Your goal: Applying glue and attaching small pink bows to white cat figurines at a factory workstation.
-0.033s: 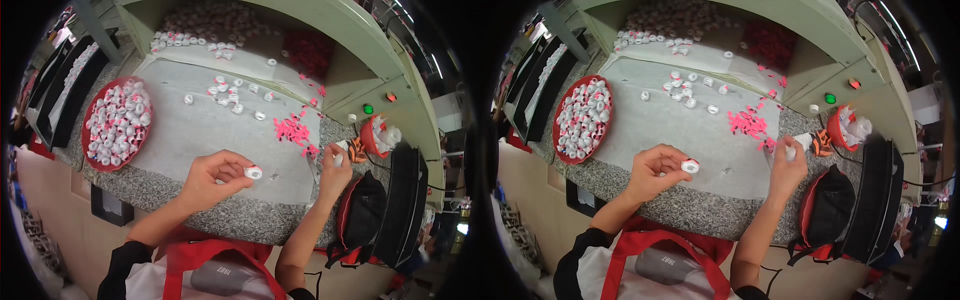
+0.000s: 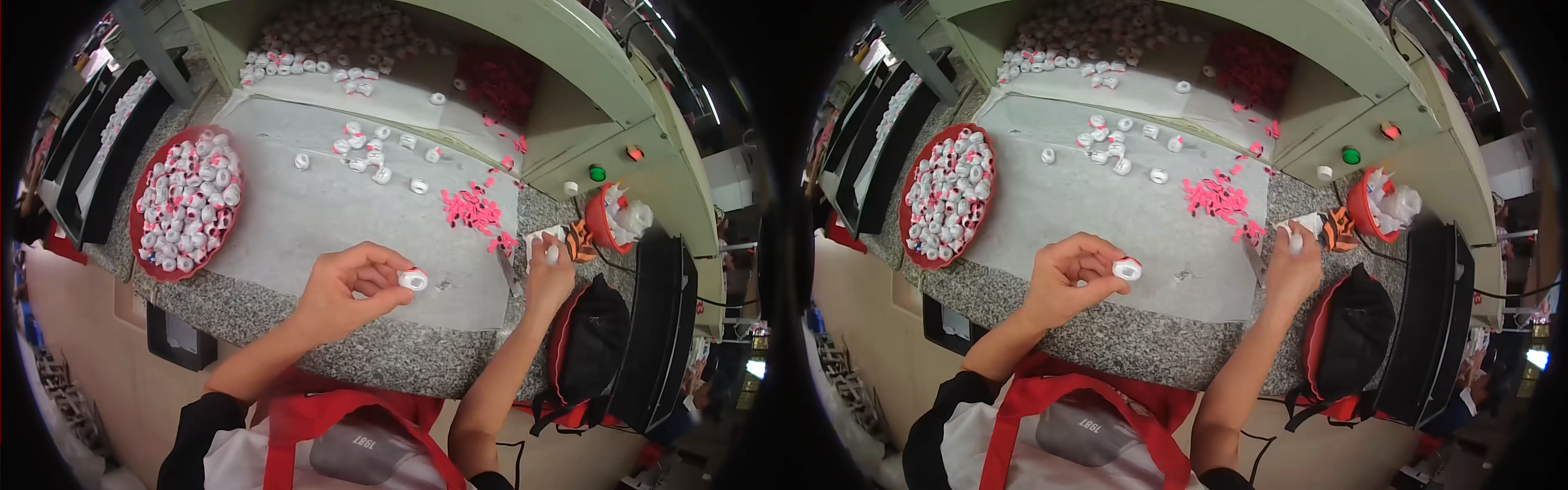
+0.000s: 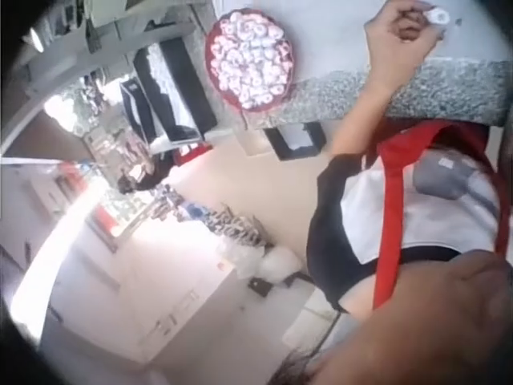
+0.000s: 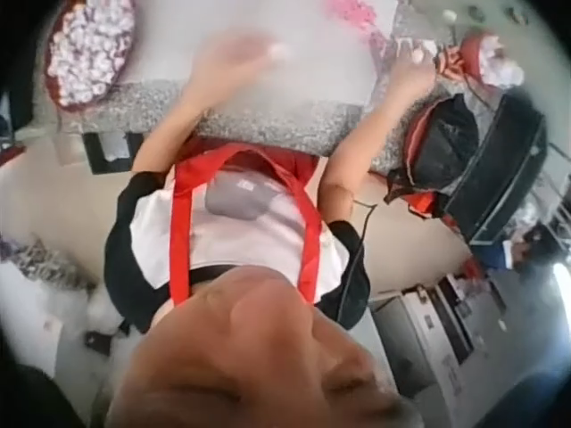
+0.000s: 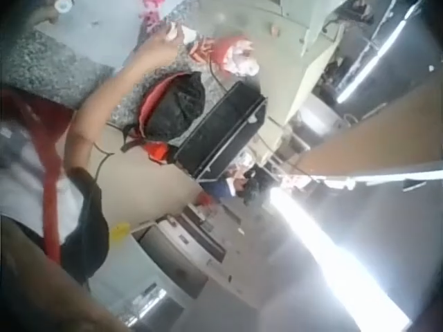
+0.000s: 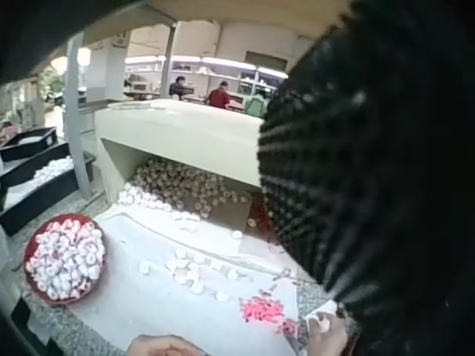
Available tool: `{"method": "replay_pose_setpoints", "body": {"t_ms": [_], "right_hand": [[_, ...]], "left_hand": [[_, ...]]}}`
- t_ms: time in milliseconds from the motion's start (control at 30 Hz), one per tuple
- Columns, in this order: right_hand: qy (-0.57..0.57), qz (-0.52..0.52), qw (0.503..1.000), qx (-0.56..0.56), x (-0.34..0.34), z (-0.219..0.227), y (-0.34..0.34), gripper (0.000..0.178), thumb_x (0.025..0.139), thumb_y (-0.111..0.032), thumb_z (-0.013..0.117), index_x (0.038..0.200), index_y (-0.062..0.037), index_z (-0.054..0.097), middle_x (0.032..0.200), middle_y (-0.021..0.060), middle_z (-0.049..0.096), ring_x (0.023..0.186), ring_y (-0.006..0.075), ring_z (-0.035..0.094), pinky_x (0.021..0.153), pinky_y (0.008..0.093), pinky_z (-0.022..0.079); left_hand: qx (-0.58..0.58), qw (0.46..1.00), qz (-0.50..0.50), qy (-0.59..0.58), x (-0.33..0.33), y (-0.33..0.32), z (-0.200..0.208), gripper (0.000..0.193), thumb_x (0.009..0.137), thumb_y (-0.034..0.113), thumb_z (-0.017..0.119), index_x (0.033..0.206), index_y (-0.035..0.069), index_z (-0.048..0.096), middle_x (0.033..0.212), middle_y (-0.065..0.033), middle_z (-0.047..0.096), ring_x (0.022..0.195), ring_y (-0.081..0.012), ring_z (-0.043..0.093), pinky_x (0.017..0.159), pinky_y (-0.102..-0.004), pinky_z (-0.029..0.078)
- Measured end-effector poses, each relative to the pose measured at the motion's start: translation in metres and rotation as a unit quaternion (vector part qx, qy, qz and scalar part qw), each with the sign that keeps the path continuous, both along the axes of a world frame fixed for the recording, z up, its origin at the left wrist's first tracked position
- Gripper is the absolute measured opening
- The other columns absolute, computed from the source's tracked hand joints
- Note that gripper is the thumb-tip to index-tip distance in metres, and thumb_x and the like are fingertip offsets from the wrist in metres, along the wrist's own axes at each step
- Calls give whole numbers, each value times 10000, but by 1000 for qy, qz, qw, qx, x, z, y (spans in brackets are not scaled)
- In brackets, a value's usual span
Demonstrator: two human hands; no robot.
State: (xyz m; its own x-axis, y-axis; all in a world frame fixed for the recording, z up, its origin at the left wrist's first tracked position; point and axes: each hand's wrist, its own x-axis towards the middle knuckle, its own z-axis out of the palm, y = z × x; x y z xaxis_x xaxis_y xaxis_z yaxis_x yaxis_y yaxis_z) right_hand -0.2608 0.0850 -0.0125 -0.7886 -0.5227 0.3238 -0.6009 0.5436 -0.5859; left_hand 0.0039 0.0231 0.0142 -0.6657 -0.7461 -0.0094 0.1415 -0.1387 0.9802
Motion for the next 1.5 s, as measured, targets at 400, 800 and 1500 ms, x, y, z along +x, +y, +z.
{"method": "replay_pose_setpoints", "body": {"t_ms": [400,800,1500], "right_hand": [[-421,295,846,-141,68,47,16,167,690,-60,672,826,-3,595,641,10,556,540,56,468,501,199,383],[-582,304,747,-104,83,35,5,151,737,-87,654,813,23,585,669,70,596,555,103,559,477,213,459],[-678,311,643,-173,87,30,1,96,741,-42,598,801,23,561,697,141,591,531,220,594,490,323,519]], "left_hand": [[-98,992,19,-76,-31,17,0,212,712,-28,625,912,-19,555,775,-54,597,743,-97,600,678,-222,506],[5,1000,-2,-24,-21,13,-3,252,732,-93,572,974,-36,534,858,-64,558,811,-125,586,736,-249,500],[156,985,-3,77,-20,2,-8,229,725,-54,609,940,-17,538,904,-83,586,808,-145,592,719,-261,487]]}}
